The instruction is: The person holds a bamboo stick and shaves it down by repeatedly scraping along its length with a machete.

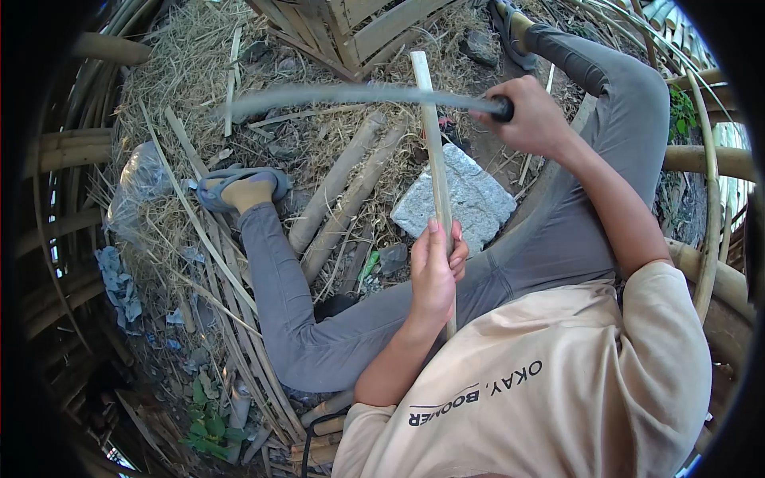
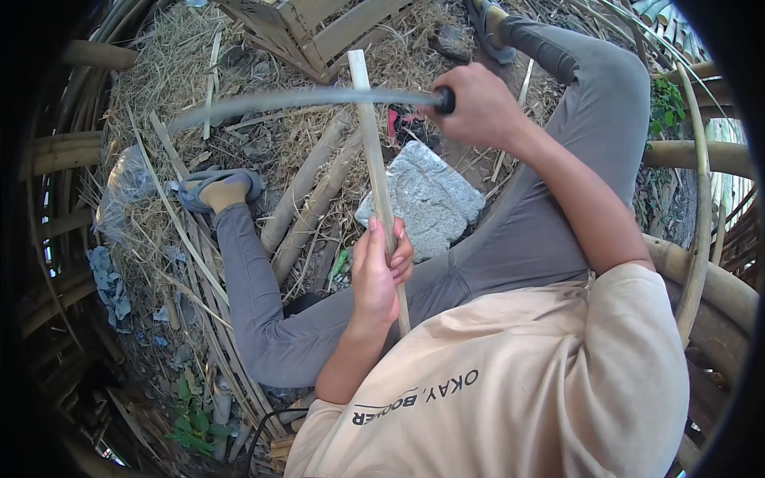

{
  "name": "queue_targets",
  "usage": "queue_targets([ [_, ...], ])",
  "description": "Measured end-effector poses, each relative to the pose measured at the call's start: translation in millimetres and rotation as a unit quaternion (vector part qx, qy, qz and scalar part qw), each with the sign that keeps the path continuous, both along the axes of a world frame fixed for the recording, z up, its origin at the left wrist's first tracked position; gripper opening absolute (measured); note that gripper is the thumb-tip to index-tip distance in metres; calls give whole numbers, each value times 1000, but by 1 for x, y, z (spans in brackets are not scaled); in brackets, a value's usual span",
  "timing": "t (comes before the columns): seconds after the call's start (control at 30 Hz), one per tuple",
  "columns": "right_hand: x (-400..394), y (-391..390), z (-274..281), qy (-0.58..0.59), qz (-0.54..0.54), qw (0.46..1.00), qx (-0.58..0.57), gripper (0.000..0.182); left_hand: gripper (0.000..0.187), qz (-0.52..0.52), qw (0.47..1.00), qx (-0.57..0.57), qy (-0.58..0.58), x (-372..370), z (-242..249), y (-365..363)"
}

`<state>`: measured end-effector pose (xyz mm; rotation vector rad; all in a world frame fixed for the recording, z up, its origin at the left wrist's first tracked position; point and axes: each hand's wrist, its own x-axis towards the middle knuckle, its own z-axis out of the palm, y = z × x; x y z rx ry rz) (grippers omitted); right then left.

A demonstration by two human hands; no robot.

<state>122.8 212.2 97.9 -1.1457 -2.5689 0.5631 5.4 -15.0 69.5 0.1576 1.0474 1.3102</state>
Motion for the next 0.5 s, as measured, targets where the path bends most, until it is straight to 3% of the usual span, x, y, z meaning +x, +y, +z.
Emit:
queue_targets([
  [0.03, -3, -5, 1, -23, 9, 1000, -4, 20, 37, 4, 1000, -4, 26, 5, 0, 0],
  [0.13, -4, -15, -5, -24, 40, 996, 81, 19, 33, -10, 990, 19, 136, 23, -9, -6],
  [0.17, -6, -13, -2, -69, 30, 995, 62, 21, 29, -11, 984, 22, 174, 27, -13, -7],
  [0.27, -5, 2, -4, -145, -12, 988, 43, 26, 26, -29, 983, 23, 179, 31, -12, -11],
  [0.37, 3, 14, -3, -126, -70, 986, 81, 29, 27, -30, 985, 28, 166, 33, -9, -12],
  [0.5, 7, 16, 1, -95, -45, 990, 98, 33, 28, -21, 982, 36, 184, 36, -8, -13],
])
